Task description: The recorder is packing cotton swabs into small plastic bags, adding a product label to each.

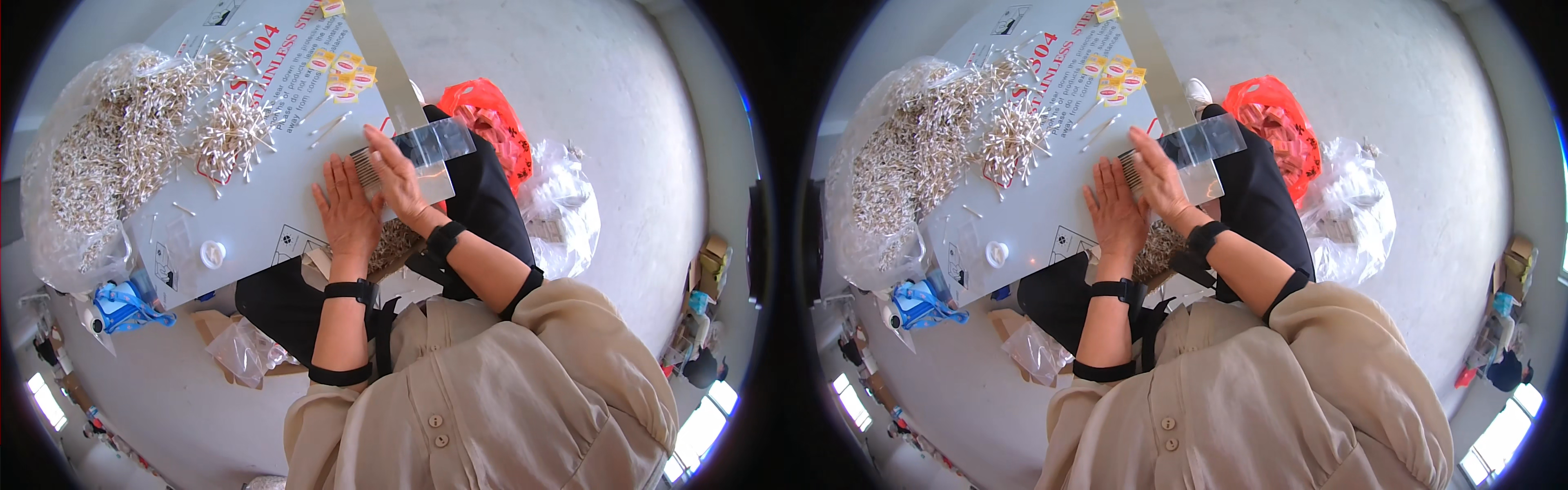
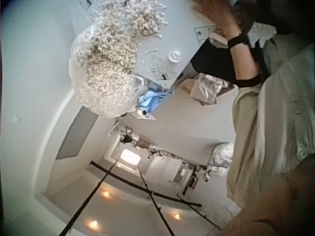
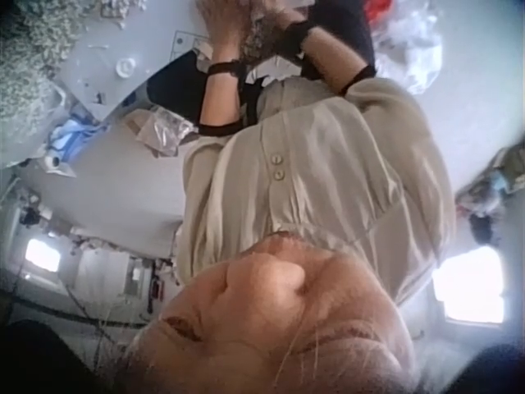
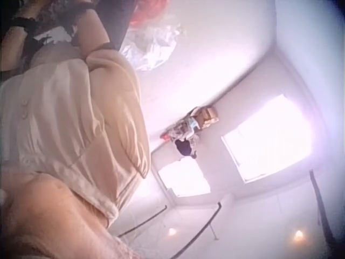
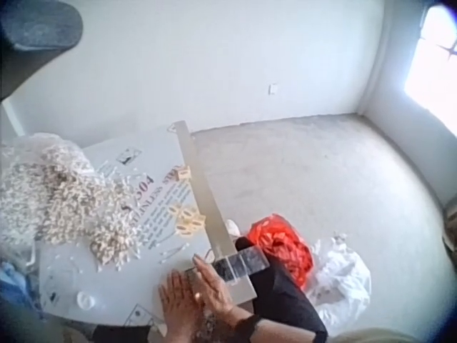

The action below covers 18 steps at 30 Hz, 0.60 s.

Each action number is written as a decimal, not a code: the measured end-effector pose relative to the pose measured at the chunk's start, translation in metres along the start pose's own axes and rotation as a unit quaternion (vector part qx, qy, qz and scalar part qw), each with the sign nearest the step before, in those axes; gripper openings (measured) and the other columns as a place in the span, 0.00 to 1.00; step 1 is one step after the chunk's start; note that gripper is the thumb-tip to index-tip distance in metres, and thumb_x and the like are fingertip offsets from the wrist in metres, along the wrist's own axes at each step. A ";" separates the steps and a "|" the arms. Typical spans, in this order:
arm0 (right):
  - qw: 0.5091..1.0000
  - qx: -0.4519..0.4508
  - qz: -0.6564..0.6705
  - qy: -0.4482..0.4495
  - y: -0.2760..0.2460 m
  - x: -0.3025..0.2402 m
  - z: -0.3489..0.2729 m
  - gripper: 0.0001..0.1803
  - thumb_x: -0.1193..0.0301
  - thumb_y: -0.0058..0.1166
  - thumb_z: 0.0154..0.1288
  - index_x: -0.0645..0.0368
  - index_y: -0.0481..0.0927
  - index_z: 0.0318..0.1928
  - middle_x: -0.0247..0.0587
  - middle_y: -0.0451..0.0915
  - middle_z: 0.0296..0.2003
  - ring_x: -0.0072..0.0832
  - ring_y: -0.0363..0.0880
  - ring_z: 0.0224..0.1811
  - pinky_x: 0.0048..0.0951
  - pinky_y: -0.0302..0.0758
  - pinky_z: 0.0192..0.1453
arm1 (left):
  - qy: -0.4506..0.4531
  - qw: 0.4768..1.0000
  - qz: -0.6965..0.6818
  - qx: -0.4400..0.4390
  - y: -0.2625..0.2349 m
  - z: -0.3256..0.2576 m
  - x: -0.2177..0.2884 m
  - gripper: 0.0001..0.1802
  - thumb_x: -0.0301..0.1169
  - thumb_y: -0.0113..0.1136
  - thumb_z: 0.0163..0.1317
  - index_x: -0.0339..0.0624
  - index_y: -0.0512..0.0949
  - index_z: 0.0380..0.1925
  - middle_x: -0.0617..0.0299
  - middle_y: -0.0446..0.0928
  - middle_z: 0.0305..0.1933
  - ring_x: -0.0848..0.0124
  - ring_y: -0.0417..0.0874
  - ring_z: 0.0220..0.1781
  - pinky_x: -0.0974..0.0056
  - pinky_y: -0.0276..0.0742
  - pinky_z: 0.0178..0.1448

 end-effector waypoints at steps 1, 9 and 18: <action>1.000 -0.014 -0.020 -0.008 0.004 -0.003 -0.002 0.22 0.72 0.43 0.75 0.63 0.67 0.66 0.45 0.67 0.67 0.32 0.60 0.72 0.29 0.54 0.74 | 0.000 1.000 0.000 -0.001 0.000 -0.001 0.000 0.43 0.51 0.50 0.67 0.39 0.48 0.74 0.50 0.45 0.79 0.57 0.41 0.81 0.44 0.34 0.79; 0.940 0.051 -0.337 -0.018 -0.069 -0.032 0.016 0.05 0.74 0.57 0.63 0.64 0.78 0.36 0.45 0.82 0.30 0.37 0.83 0.32 0.34 0.79 0.39 | 0.006 0.999 -0.037 0.019 -0.005 -0.001 0.001 0.43 0.49 0.51 0.67 0.37 0.49 0.73 0.48 0.45 0.79 0.55 0.42 0.81 0.44 0.35 0.79; 0.781 -0.117 -0.612 0.042 -0.054 -0.035 0.023 0.06 0.72 0.56 0.54 0.61 0.81 0.30 0.53 0.83 0.29 0.50 0.84 0.33 0.45 0.80 0.40 | 0.010 0.999 -0.035 0.030 -0.001 0.009 0.020 0.45 0.50 0.54 0.66 0.37 0.47 0.73 0.47 0.46 0.78 0.54 0.44 0.80 0.43 0.38 0.78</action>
Point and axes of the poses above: each hand's wrist, its own z-axis towards the middle knuckle, its own y-axis out of the palm, x = y × z, the point moved 9 cm from there along z, towards the middle knuckle
